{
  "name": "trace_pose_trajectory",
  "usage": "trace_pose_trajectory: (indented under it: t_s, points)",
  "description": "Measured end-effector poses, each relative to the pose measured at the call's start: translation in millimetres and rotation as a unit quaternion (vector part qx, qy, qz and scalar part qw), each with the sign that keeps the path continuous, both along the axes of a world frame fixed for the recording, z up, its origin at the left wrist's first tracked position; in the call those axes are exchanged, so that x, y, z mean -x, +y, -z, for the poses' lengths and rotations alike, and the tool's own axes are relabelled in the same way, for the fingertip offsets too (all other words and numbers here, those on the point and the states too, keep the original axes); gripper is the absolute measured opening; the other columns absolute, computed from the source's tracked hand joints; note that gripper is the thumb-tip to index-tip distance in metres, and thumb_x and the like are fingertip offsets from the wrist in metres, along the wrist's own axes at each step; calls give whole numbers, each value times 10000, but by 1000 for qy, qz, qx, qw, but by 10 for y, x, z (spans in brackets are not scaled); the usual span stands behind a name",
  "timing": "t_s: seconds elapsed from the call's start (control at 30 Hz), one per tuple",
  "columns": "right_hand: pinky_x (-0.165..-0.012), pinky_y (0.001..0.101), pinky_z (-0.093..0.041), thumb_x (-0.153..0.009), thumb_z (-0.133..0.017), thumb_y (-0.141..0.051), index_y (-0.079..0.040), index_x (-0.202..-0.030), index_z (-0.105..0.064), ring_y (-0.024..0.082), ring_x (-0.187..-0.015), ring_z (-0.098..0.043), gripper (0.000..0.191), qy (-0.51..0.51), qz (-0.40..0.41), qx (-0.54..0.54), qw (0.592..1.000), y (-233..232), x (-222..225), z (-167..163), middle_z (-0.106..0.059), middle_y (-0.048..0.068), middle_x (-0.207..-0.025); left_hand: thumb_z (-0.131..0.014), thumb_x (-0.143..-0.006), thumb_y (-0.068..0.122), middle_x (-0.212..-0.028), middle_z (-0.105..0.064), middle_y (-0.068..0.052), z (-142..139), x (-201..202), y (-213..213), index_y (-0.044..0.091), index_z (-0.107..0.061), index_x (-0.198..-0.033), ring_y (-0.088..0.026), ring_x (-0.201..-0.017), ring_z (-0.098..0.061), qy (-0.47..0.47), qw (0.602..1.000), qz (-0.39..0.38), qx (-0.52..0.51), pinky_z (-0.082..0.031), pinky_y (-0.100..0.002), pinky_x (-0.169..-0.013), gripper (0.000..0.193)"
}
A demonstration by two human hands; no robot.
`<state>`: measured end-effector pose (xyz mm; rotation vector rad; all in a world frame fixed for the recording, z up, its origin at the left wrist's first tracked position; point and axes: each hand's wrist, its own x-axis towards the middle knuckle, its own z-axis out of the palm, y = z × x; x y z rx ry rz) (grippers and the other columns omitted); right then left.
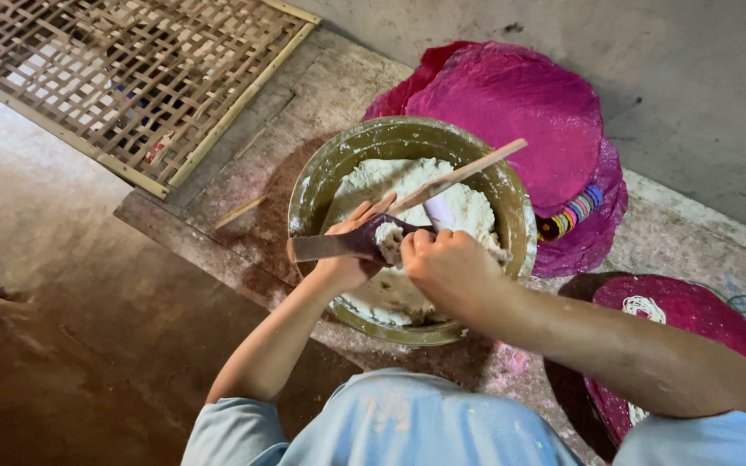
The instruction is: The person presses dough in a large bowl with a hand-held wooden noodle press, extruding strands into round nests onto a pink tray, and arranges the nests one by one. They repeatedly refill the press with dough from the bowl and continue extruding more nests across the tray.
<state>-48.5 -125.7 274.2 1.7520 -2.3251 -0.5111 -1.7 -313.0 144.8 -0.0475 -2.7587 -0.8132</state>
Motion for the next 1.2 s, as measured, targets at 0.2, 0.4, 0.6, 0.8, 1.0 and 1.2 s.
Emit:
trace_pose_trajectory:
  t_s: [0.2, 0.4, 0.6, 0.8, 1.0, 1.2]
  points:
    - [-614, 435, -575, -906, -626, -121, -19, -1215, -665, 338, -780, -736, 328, -219, 101, 228, 943, 642, 268, 12, -746, 180, -1016, -794, -798, 141, -1577, -518, -90, 53, -18, -255, 130, -530, -1540, -297, -1420, -549, 110, 972, -117, -174, -522, -438, -1141, 788]
    - [-734, 344, -622, -982, -618, -61, -72, -1469, -543, 217, -851, -768, 493, -460, 98, 406, 784, 212, 112, 916, -759, 206, -1085, -848, -645, 166, -1617, -364, -201, -89, 120, -87, 92, -538, -1409, -364, -1171, -574, 107, 974, -199, 33, -552, -458, -916, 827]
    - [-560, 371, -535, -997, -587, -109, -129, -1477, -551, 182, -570, -612, 482, -543, 253, 237, 765, 454, 86, 1210, -787, 118, -939, -679, -812, 132, -1211, -595, -69, 33, 319, -478, 57, -400, -1517, -162, -729, -626, 69, 922, -296, -238, -541, -290, -553, 762]
    - [-1162, 493, -328, -1194, -510, -324, -34, -1685, -292, 347, -1517, -356, 611, -441, 74, 293, 845, 515, 559, 949, -354, 267, -1700, -635, -844, 42, -881, -647, -67, 378, 45, -293, -25, -690, -1198, -143, -696, -555, 94, 818, -112, -556, -479, -270, -522, 364]
    - [-1099, 454, -517, -1056, -562, -524, 7, -1602, -251, 314, -1355, -515, 823, -746, -168, 578, 285, 1049, 409, 631, -408, 220, -1570, -705, -772, -18, -975, -710, -73, 365, -346, 1396, 33, -687, -1222, -166, -797, -648, -211, 637, 102, -734, -552, -333, -659, 453]
    - [-827, 444, -612, -1021, -601, -347, -262, -1424, -359, 327, -1019, -716, 477, -455, -91, 629, 623, 2323, 23, -67, -609, 257, -1304, -815, -820, 208, -1034, -733, -101, -626, -298, 1790, 54, -645, -1125, -205, -931, -714, -51, 895, 274, -349, -581, -380, -811, 381]
